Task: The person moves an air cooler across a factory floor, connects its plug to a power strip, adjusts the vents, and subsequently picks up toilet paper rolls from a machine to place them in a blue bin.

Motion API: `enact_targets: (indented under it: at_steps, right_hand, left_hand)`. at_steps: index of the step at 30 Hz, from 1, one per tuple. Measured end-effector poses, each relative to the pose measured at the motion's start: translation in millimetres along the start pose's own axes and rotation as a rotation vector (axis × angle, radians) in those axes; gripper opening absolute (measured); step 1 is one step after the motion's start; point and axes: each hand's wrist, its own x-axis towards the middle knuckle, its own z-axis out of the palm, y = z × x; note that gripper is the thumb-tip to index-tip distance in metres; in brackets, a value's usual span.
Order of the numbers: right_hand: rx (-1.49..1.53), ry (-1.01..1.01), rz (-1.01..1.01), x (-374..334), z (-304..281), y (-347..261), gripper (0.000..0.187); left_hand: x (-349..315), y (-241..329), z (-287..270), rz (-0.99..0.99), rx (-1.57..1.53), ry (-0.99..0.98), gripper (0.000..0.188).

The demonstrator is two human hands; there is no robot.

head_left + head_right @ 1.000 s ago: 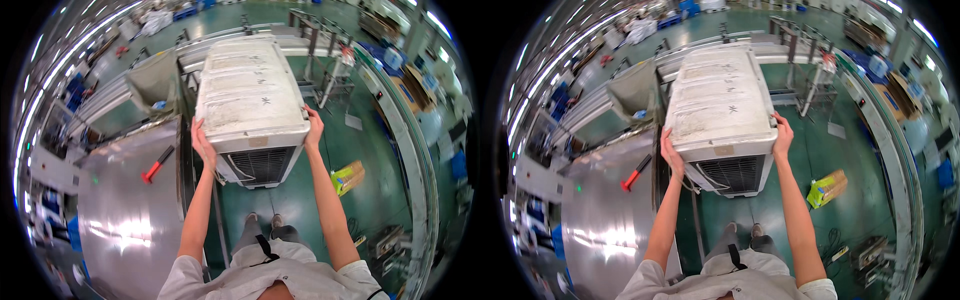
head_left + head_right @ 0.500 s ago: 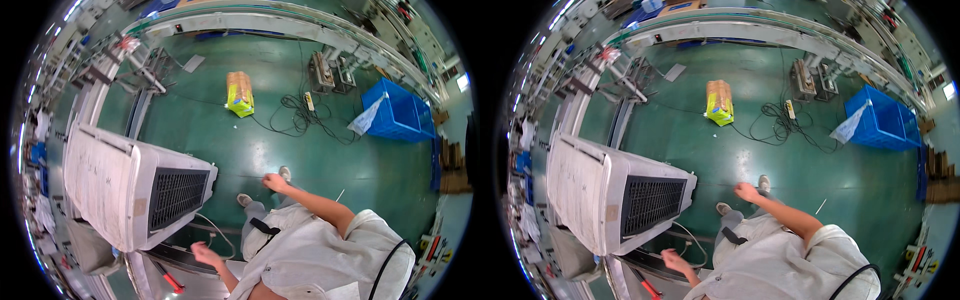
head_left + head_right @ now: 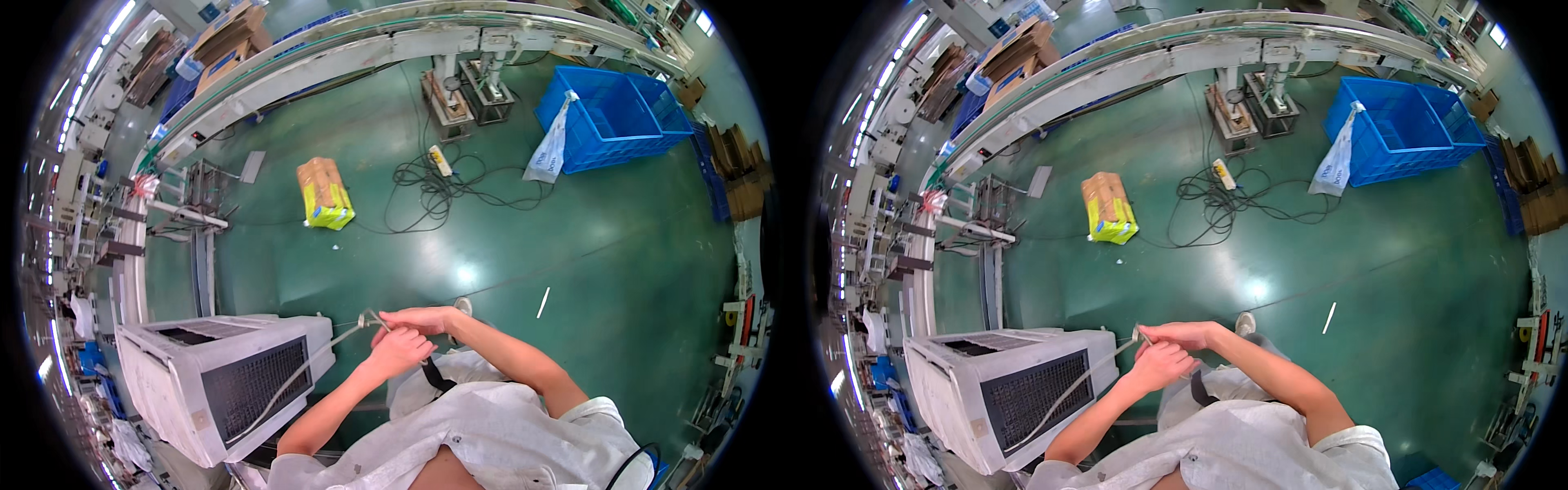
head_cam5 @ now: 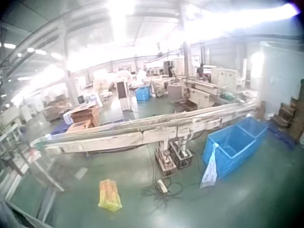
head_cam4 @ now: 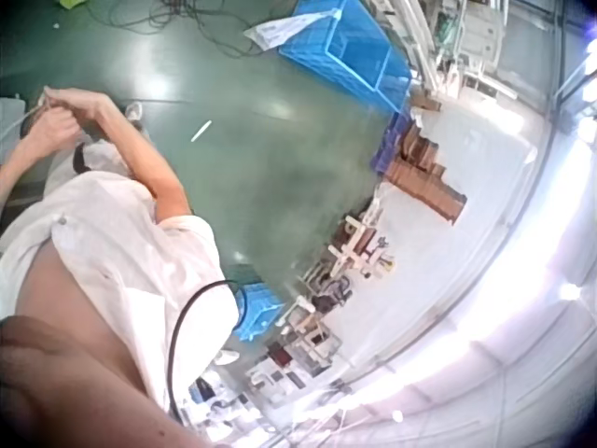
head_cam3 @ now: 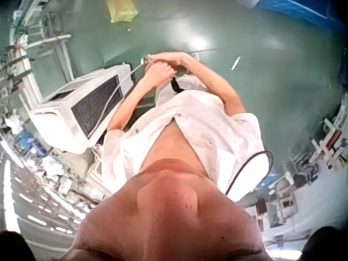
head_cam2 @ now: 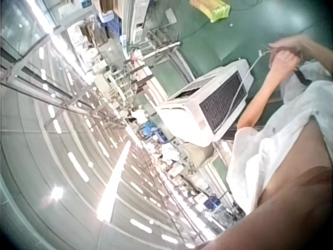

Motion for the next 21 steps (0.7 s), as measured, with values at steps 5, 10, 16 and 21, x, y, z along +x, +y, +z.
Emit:
enact_targets:
  at_steps: [5,10,16,21]
  right_hand:
    - [0.392,0.162,-0.242,-37,-66,-16,0.041]
    - [0.746,0.381,-0.357,-33,-115,-71,0.034]
    - [0.371,0.479,-0.505,-51,-160,-124,0.032]
    - [-0.328,0.735,-0.231,-44,-150,-152,0.030]
  left_hand:
    - [48,4,11,0.013,-0.012,-0.193,0.015]
    - [67,-24,6,-0.143,-0.047,-0.335,0.024]
    - [85,-71,13,-0.891,-0.784,0.205,0.042]
    - [130,-197,73,-1.307,-1.720,0.553,0.056]
